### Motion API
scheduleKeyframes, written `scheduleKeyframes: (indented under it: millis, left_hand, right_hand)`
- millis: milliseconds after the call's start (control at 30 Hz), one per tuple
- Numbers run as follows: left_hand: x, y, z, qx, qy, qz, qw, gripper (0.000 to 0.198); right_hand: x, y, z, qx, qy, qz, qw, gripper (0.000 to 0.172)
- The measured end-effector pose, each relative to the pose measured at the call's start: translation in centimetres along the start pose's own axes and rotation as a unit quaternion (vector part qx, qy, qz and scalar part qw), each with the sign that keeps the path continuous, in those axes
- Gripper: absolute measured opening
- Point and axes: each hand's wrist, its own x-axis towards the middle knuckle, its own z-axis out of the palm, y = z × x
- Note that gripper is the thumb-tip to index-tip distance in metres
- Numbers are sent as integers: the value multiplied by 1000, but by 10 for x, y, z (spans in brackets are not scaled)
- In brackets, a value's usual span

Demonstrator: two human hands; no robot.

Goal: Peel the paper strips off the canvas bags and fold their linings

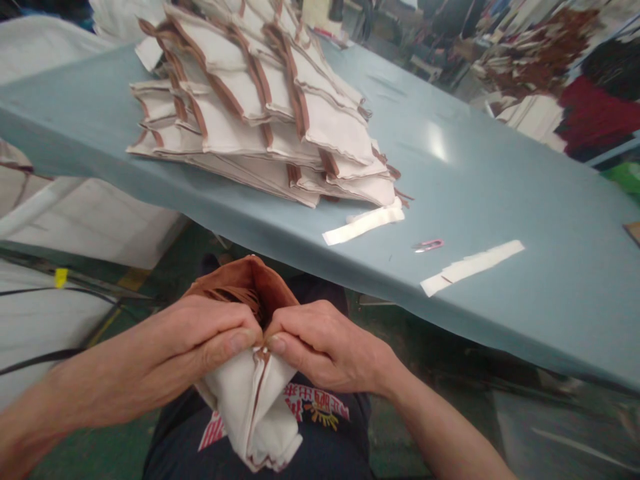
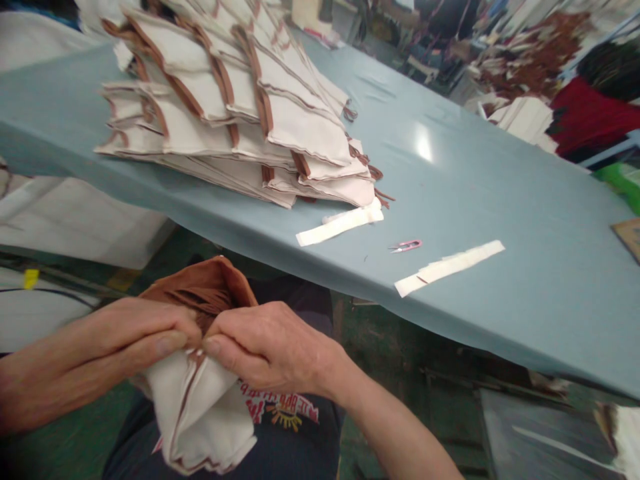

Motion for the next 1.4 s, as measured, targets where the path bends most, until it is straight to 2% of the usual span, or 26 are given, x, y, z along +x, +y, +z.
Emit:
scheduleKeyframes:
  millis: [100, 400, 633, 800, 900, 1033, 1133, 1233, 1400]
  left_hand:
    - [5, 1, -1, -26, -43, 1, 999, 39]
    - [22, 13, -14, -15, -36, 13, 999, 42]
    - [43, 21, -30, -73, -16, 19, 997, 42]
    - [41, 1, -11, -120, -11, -38, 992, 46]
    - [36, -12, 3, -124, -20, -85, 988, 49]
    - [35, -7, 5, -94, -10, -78, 992, 45]
    - [32, 2, 3, -41, 17, -18, 999, 39]
    - [26, 8, 3, 32, 53, 44, 997, 36]
    - [20, 23, 3, 110, 76, 68, 989, 35]
  right_hand:
    - [1, 0, -3, -13, 9, -13, 1000, 30]
    - [10, 0, -17, -30, 35, -12, 999, 40]
    - [30, -5, -36, 14, 51, 53, 997, 61]
    - [29, 10, -33, 9, 13, 144, 989, 68]
    - [24, 20, -27, 1, -1, 173, 985, 68]
    - [19, 19, -23, 13, 29, 184, 982, 57]
    - [14, 10, -21, 17, 47, 159, 986, 48]
    - [7, 2, -19, -32, 61, 103, 992, 42]
    - [4, -3, -13, -138, 116, -36, 983, 36]
